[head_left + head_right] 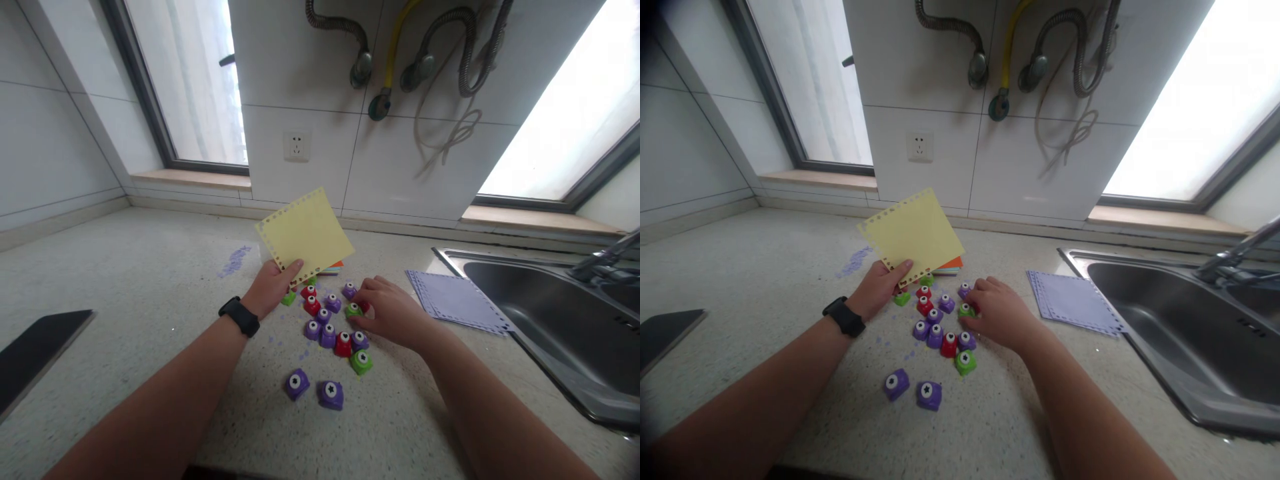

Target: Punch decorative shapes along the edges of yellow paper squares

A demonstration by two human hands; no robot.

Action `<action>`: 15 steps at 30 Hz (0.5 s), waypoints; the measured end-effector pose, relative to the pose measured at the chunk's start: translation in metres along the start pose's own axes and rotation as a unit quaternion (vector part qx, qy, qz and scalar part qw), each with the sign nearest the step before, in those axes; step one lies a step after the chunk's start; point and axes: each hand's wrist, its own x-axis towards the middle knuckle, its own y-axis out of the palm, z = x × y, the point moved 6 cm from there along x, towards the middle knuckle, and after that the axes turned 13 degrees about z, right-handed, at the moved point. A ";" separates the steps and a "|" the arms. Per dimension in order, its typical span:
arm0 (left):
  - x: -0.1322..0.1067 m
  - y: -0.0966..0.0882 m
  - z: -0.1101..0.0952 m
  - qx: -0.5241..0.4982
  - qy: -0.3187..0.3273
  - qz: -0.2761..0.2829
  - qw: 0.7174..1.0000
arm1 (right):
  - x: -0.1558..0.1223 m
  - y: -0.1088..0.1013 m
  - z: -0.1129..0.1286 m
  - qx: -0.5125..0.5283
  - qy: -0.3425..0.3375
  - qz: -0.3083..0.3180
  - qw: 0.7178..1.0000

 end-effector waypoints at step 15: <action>-0.004 0.006 -0.005 -0.004 -0.004 0.015 1.000 | -0.011 -0.012 -0.041 0.617 0.083 -0.299 0.723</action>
